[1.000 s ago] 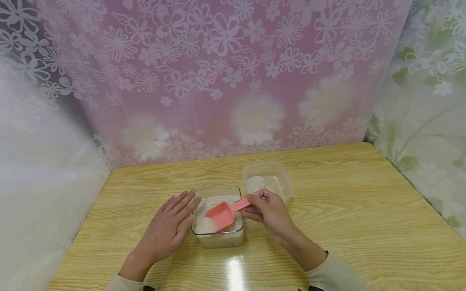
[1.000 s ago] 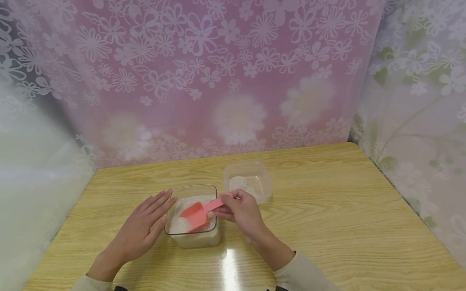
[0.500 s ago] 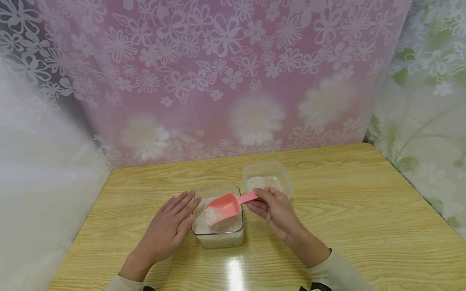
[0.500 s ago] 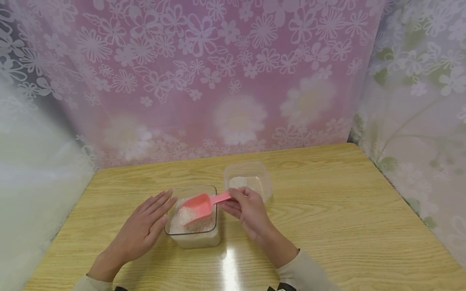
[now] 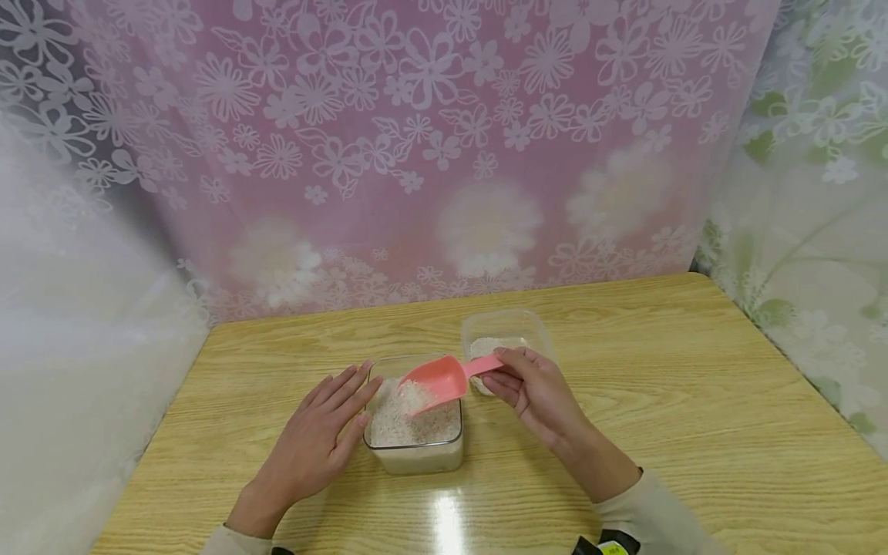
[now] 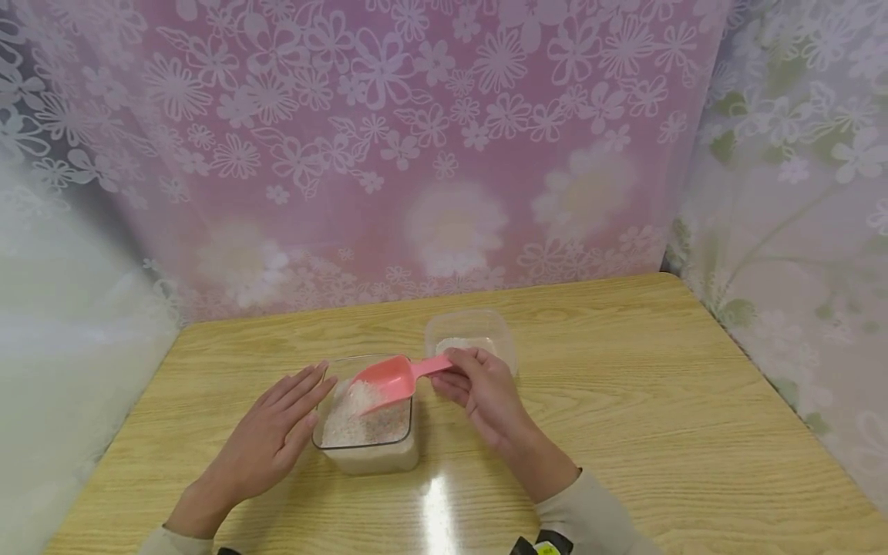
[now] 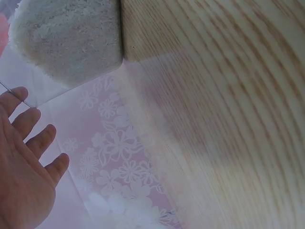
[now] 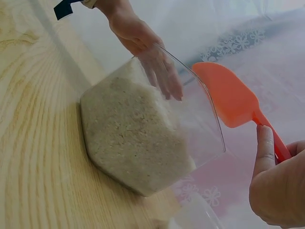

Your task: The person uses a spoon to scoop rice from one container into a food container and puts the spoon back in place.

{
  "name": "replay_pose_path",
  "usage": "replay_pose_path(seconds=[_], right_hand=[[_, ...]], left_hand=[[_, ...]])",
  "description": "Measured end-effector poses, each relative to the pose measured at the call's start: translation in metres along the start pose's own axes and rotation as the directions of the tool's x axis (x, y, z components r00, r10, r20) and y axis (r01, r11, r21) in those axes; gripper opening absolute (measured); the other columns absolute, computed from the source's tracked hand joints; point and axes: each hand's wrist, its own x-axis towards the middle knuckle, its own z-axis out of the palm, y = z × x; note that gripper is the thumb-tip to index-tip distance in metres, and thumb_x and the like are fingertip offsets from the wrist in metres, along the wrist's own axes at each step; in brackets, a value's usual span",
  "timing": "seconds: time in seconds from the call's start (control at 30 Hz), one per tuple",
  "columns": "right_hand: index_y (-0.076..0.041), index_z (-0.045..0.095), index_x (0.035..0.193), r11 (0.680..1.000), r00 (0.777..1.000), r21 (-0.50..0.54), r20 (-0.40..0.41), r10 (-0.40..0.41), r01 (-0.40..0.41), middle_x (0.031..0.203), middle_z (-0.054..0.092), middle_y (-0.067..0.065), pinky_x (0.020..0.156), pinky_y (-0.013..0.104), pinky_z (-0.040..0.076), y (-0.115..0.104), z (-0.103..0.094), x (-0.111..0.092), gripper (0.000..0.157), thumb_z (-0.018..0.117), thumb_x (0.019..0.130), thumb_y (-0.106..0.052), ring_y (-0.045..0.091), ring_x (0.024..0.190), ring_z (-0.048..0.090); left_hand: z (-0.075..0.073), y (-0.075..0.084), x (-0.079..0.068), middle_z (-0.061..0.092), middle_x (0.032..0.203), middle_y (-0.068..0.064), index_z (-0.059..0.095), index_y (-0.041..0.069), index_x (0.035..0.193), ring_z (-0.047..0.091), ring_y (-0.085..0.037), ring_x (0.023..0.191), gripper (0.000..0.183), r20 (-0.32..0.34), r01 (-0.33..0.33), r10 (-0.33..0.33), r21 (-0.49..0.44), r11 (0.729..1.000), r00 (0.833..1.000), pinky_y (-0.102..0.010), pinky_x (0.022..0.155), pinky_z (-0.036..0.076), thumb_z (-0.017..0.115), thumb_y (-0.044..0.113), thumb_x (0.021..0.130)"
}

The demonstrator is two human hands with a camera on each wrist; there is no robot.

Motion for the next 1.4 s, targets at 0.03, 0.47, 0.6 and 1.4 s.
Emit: replay_pose_path(seconds=[0.03,0.47,0.6,1.4], right_hand=[[-0.002,0.058,0.096,1.0,1.0,0.003,0.003,-0.003,0.003,0.087,0.069,0.01,0.078,0.023,0.055,-0.001,-0.001,0.0,0.011,0.05,0.1,-0.008,0.015,0.079,0.069],[-0.003,0.061,0.096,0.998,1.0,0.068,0.008,-0.018,0.018,0.088,0.07,0.011,0.08,0.024,0.054,-0.016,-0.011,0.0,0.012,0.05,0.1,-0.006,0.015,0.08,0.07],[-0.003,0.062,0.097,0.994,0.999,0.103,0.012,-0.032,0.031,0.087,0.069,0.01,0.08,0.024,0.054,-0.024,-0.019,0.002,0.012,0.051,0.1,-0.007,0.015,0.079,0.07],[0.004,0.066,0.093,0.952,0.973,0.25,-0.189,-0.133,0.178,0.09,0.069,0.014,0.084,0.025,0.053,-0.054,-0.098,0.024,0.017,0.053,0.098,-0.006,0.02,0.082,0.07]], left_hand=[[0.0,0.0,0.0,0.026,0.155,0.0,0.037,0.019,0.149,0.025,-0.024,0.141,0.049,-0.001,-0.002,0.002,0.0,1.0,1.0,-0.046,0.114,0.019,0.046,0.028,0.102],[0.0,0.002,-0.002,0.027,0.155,-0.001,0.036,0.02,0.15,0.026,-0.024,0.14,0.048,-0.008,0.004,-0.004,0.008,1.0,1.0,-0.045,0.114,0.018,0.043,0.03,0.103],[0.0,0.001,-0.002,0.026,0.155,-0.001,0.037,0.019,0.149,0.025,-0.024,0.14,0.048,-0.003,0.005,-0.005,0.008,1.0,1.0,-0.045,0.114,0.018,0.042,0.031,0.103],[0.002,0.0,0.0,0.027,0.155,-0.001,0.037,0.018,0.149,0.026,-0.023,0.14,0.048,-0.017,-0.01,0.01,-0.008,1.0,1.0,-0.047,0.113,0.019,0.044,0.028,0.102]])
